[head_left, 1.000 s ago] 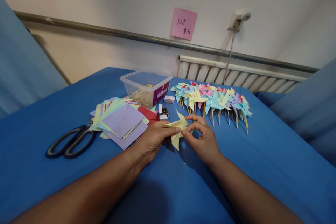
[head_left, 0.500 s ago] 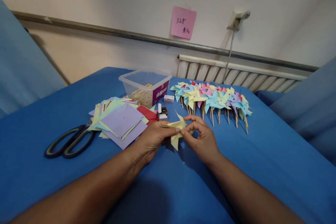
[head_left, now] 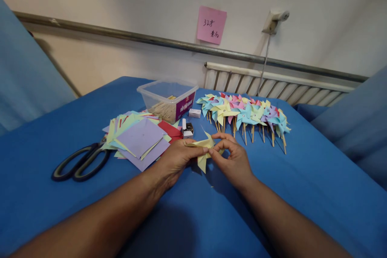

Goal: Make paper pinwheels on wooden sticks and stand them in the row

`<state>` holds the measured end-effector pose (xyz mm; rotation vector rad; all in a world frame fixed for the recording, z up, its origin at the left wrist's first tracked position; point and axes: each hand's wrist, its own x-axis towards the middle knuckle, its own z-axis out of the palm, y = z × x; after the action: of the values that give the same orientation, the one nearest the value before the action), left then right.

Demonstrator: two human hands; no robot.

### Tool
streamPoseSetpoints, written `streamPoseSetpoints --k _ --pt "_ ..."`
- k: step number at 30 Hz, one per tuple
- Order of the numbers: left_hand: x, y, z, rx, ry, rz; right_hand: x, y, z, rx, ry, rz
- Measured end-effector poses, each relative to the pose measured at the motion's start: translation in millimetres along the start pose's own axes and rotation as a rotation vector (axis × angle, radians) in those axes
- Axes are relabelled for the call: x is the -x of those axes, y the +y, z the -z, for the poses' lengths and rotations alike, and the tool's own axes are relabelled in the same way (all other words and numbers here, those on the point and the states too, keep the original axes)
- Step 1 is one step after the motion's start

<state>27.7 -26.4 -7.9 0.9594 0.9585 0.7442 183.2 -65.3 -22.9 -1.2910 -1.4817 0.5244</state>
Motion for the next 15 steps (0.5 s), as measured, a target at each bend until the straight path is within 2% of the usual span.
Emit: streamPoseSetpoints --k 15 --pt "3.1 2.8 -1.0 -0.033 -0.006 0.020 -0.1 -2.3 1.7 0.000 -0.033 -0.030"
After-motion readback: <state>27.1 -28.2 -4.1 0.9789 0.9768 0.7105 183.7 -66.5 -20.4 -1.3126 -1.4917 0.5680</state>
